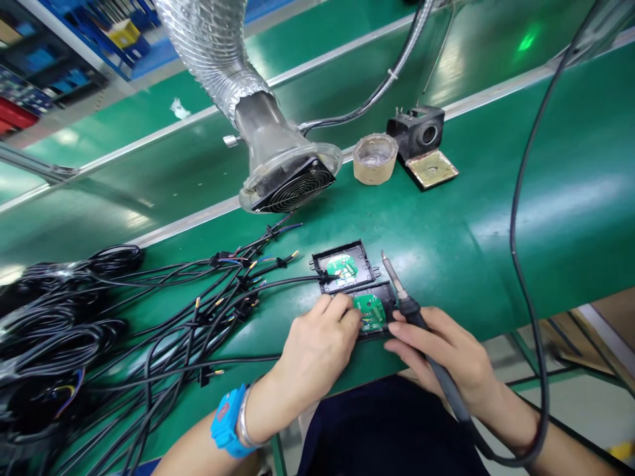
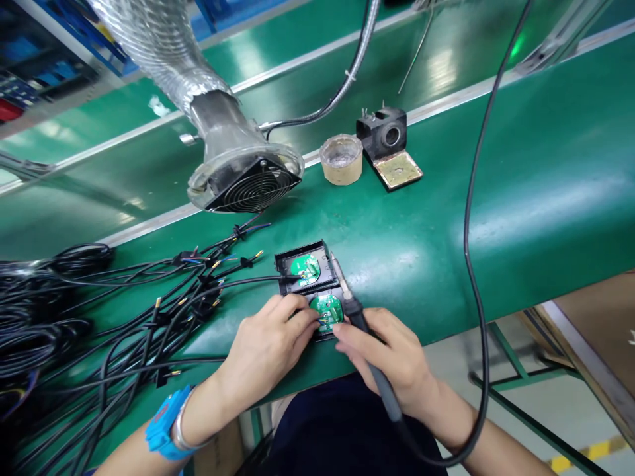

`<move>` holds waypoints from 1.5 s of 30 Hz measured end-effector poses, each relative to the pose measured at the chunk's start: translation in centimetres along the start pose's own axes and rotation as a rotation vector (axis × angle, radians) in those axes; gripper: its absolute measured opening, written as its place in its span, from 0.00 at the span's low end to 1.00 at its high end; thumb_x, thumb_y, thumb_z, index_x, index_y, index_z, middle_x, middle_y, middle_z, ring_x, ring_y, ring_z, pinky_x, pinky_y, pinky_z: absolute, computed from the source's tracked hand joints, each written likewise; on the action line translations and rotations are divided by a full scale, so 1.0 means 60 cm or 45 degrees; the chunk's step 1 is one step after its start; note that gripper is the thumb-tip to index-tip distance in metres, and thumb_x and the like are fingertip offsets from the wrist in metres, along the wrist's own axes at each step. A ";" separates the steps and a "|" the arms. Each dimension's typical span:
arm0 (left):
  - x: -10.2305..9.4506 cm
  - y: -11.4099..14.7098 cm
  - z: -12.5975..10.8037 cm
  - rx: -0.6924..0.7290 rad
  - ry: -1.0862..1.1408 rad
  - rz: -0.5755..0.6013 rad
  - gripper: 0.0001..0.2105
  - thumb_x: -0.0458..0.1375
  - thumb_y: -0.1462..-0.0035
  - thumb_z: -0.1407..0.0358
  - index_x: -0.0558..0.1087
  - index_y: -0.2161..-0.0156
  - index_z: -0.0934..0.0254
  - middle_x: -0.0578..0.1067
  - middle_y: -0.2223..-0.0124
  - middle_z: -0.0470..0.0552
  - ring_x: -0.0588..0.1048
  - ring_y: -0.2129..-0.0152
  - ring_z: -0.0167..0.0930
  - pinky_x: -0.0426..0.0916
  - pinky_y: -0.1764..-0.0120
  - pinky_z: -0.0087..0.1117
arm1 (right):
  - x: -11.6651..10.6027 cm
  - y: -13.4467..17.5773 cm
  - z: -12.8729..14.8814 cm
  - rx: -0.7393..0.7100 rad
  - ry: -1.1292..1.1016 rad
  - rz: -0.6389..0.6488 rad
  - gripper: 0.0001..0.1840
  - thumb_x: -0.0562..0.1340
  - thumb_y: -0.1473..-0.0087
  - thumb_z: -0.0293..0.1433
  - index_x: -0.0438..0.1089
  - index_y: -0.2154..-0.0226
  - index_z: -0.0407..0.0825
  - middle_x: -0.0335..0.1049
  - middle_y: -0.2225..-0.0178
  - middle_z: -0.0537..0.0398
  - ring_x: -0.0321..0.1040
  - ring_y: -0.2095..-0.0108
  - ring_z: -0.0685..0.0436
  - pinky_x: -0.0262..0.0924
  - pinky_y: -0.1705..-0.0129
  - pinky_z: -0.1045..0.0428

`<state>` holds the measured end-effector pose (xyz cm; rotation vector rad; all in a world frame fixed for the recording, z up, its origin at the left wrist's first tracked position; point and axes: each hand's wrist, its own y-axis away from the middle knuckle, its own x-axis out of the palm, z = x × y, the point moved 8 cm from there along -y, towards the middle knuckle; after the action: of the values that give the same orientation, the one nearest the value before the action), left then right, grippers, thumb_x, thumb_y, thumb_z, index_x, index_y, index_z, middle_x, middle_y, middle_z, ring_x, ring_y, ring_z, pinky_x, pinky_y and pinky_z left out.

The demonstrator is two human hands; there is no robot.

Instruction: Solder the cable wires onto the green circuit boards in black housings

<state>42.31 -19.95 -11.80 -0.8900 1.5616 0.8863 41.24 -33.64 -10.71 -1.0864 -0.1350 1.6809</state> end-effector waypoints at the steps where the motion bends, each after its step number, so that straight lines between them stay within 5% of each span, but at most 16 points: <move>1: 0.002 0.000 0.000 0.002 0.029 0.011 0.08 0.50 0.38 0.68 0.72 0.60 0.60 0.71 0.62 0.48 0.68 0.67 0.31 0.61 0.77 0.28 | 0.001 -0.001 0.002 -0.002 0.023 -0.021 0.19 0.64 0.53 0.17 0.69 0.57 0.45 0.69 0.64 0.49 0.67 0.65 0.48 0.67 0.66 0.52; 8: 0.012 -0.004 0.004 -0.071 0.377 0.007 0.10 0.48 0.38 0.69 0.72 0.63 0.65 0.70 0.63 0.49 0.70 0.68 0.28 0.68 0.64 0.29 | 0.005 0.009 0.006 0.027 0.074 -0.037 0.20 0.62 0.55 0.14 0.70 0.58 0.44 0.67 0.68 0.50 0.64 0.68 0.48 0.65 0.67 0.52; 17: 0.018 -0.003 0.018 -0.276 0.485 0.099 0.07 0.51 0.39 0.66 0.71 0.64 0.62 0.70 0.65 0.47 0.72 0.69 0.28 0.67 0.67 0.29 | 0.003 0.007 0.008 0.022 0.040 -0.040 0.20 0.62 0.54 0.15 0.70 0.57 0.44 0.67 0.69 0.49 0.64 0.68 0.48 0.63 0.68 0.51; 28: 0.013 -0.005 0.019 -0.141 0.495 0.009 0.06 0.54 0.41 0.69 0.75 0.63 0.61 0.71 0.66 0.46 0.71 0.71 0.25 0.66 0.68 0.26 | -0.001 0.001 -0.007 0.053 -0.094 -0.044 0.21 0.62 0.52 0.18 0.69 0.54 0.47 0.69 0.68 0.51 0.66 0.69 0.49 0.64 0.67 0.53; 33: 0.013 -0.007 0.023 -0.167 0.528 -0.002 0.06 0.55 0.42 0.68 0.75 0.66 0.61 0.71 0.66 0.45 0.71 0.73 0.24 0.63 0.70 0.25 | -0.045 0.001 -0.061 0.384 -0.376 0.046 0.24 0.56 0.42 0.30 0.57 0.43 0.46 0.71 0.70 0.53 0.70 0.70 0.48 0.67 0.70 0.54; 35: 0.015 -0.007 0.024 -0.169 0.563 0.015 0.06 0.55 0.41 0.68 0.74 0.66 0.61 0.71 0.65 0.44 0.71 0.73 0.24 0.62 0.71 0.25 | -0.062 -0.006 -0.074 0.444 -0.436 0.099 0.20 0.57 0.43 0.31 0.61 0.47 0.47 0.70 0.74 0.55 0.69 0.74 0.48 0.64 0.76 0.55; 38: 0.015 -0.006 0.028 -0.173 0.578 0.015 0.07 0.54 0.41 0.68 0.74 0.67 0.61 0.71 0.65 0.44 0.70 0.73 0.23 0.62 0.71 0.25 | -0.068 -0.029 -0.061 0.268 -0.395 0.217 0.10 0.59 0.47 0.27 0.68 0.60 0.49 0.71 0.73 0.54 0.69 0.75 0.48 0.61 0.78 0.54; 45: 0.021 -0.007 0.026 -0.140 0.579 0.061 0.07 0.53 0.41 0.69 0.73 0.65 0.61 0.70 0.64 0.44 0.71 0.72 0.24 0.63 0.70 0.26 | -0.033 -0.045 -0.051 0.182 -0.506 0.306 0.09 0.57 0.52 0.22 0.69 0.67 0.46 0.60 0.83 0.59 0.57 0.82 0.51 0.52 0.82 0.54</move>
<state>43.18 -18.85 -13.29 -1.1972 1.9419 0.8476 45.32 -35.37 -9.75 -0.6718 -0.1399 2.0771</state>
